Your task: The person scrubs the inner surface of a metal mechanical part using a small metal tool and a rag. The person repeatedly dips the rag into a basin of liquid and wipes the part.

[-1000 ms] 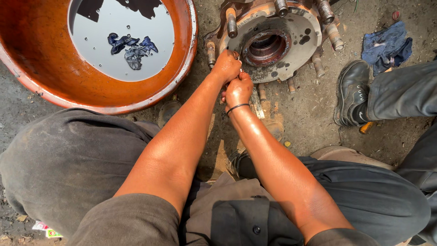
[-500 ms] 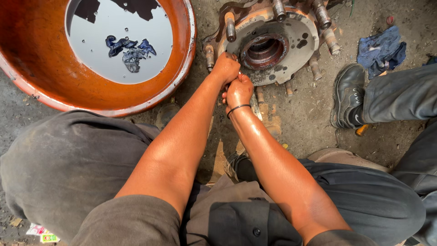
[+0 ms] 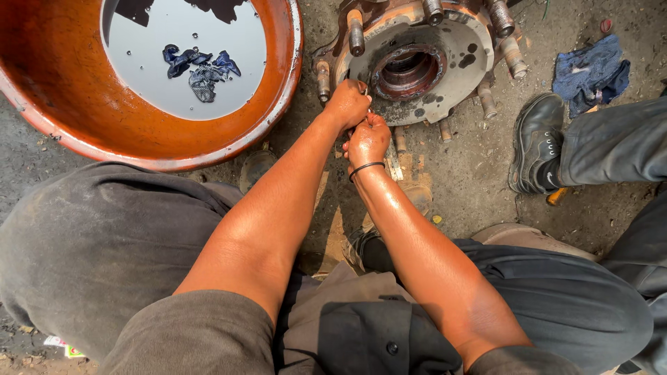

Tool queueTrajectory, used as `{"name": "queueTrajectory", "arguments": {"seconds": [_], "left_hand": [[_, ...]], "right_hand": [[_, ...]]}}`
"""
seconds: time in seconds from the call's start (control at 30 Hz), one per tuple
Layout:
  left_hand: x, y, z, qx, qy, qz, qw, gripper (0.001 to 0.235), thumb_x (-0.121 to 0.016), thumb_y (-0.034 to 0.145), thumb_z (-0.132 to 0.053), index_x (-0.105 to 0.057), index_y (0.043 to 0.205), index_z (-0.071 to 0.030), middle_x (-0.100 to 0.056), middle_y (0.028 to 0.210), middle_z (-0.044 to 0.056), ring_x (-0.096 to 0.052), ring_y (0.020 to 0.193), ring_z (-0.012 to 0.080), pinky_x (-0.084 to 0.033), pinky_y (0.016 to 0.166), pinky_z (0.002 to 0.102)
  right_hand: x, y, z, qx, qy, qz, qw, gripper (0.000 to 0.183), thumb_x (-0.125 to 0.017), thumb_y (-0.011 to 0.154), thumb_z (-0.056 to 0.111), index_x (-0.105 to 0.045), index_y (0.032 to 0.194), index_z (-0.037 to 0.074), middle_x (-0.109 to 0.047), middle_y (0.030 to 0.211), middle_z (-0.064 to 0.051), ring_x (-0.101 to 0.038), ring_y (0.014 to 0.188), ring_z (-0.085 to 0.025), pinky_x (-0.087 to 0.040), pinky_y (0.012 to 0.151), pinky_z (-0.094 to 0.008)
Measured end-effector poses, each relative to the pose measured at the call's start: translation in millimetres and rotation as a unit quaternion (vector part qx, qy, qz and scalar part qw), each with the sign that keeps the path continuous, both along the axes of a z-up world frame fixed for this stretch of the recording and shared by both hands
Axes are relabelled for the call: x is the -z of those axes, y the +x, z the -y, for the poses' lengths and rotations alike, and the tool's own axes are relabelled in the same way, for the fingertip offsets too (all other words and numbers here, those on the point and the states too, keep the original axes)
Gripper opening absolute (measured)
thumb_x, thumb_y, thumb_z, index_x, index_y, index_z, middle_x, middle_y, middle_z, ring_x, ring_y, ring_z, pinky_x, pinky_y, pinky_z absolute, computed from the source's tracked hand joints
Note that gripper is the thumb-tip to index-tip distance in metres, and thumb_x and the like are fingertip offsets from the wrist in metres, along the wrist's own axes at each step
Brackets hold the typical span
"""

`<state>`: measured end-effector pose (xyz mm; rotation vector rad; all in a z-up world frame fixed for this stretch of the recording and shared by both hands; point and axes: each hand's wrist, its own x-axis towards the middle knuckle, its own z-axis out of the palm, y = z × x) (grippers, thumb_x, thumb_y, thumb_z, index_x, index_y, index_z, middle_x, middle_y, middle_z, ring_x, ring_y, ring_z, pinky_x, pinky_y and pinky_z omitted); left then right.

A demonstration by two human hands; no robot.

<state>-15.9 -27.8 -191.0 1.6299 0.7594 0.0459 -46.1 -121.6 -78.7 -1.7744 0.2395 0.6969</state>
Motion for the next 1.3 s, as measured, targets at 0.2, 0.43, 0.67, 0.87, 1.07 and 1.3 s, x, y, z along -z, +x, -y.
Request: {"name": "queueTrajectory", "arguments": {"seconds": [0.2, 0.43, 0.67, 0.87, 1.07, 1.3], "left_hand": [[-12.2, -10.2, 5.5, 0.003, 0.03, 0.015, 0.999, 0.045, -0.067, 0.087, -0.015, -0.064, 0.123, 0.012, -0.069, 0.116, 0.032, -0.07, 0.11, 0.04, -0.054, 0.094, 0.041], [-24.5, -9.7, -0.7, 0.002, 0.003, -0.025, 1.0, 0.044, -0.065, 0.087, -0.016, -0.064, 0.124, 0.008, -0.071, 0.112, 0.03, -0.072, 0.106, 0.0399, -0.055, 0.091, 0.043], [-15.5, -7.0, -0.9, 0.009, 0.018, -0.002, 1.0, 0.044, -0.065, 0.087, -0.014, -0.063, 0.124, 0.011, -0.072, 0.11, 0.031, -0.073, 0.107, 0.0385, -0.056, 0.094, 0.041], [-12.2, -11.2, 6.2, -0.015, 0.034, 0.046, 0.998, 0.042, -0.069, 0.086, -0.014, -0.065, 0.121, 0.011, -0.069, 0.111, 0.031, -0.069, 0.107, 0.0408, -0.054, 0.091, 0.042], [-4.1, -13.6, 8.3, -0.022, -0.045, -0.024, 0.998, 0.037, -0.062, 0.087, -0.016, -0.068, 0.116, 0.006, -0.074, 0.102, 0.03, -0.077, 0.099, 0.0409, -0.057, 0.088, 0.043], [-8.1, -9.4, 6.9, -0.023, 0.033, 0.022, 0.999, 0.035, -0.068, 0.086, -0.016, -0.069, 0.109, 0.009, -0.071, 0.102, 0.03, -0.07, 0.098, 0.0441, -0.054, 0.085, 0.045]], "right_hand": [[4.7, -6.9, 5.6, 0.001, 0.001, 0.013, 1.0, 0.02, -0.05, 0.101, 0.013, -0.061, 0.112, 0.001, -0.055, 0.063, -0.003, -0.046, 0.037, -0.012, -0.035, 0.031, -0.03], [5.1, -8.6, 0.5, 0.002, -0.015, 0.009, 1.0, 0.022, -0.047, 0.099, 0.005, -0.061, 0.115, 0.001, -0.057, 0.066, -0.004, -0.048, 0.039, -0.011, -0.037, 0.032, -0.03], [3.5, -7.6, -3.3, 0.016, 0.014, 0.009, 1.0, 0.024, -0.044, 0.098, 0.006, -0.06, 0.116, 0.0, -0.055, 0.063, -0.006, -0.045, 0.036, -0.013, -0.035, 0.031, -0.031], [4.2, -13.2, 1.8, 0.016, 0.013, 0.017, 1.0, 0.024, -0.046, 0.1, 0.009, -0.061, 0.116, 0.001, -0.058, 0.062, -0.005, -0.046, 0.036, -0.012, -0.033, 0.031, -0.03], [13.1, -11.2, 1.5, 0.022, 0.015, 0.011, 1.0, 0.018, -0.049, 0.1, 0.01, -0.06, 0.111, 0.001, -0.056, 0.062, -0.006, -0.046, 0.036, -0.013, -0.034, 0.031, -0.031], [13.8, -3.9, 1.2, 0.013, -0.003, 0.013, 1.0, 0.02, -0.046, 0.101, 0.009, -0.062, 0.108, 0.0, -0.056, 0.061, -0.005, -0.046, 0.037, -0.012, -0.035, 0.032, -0.03]]}}
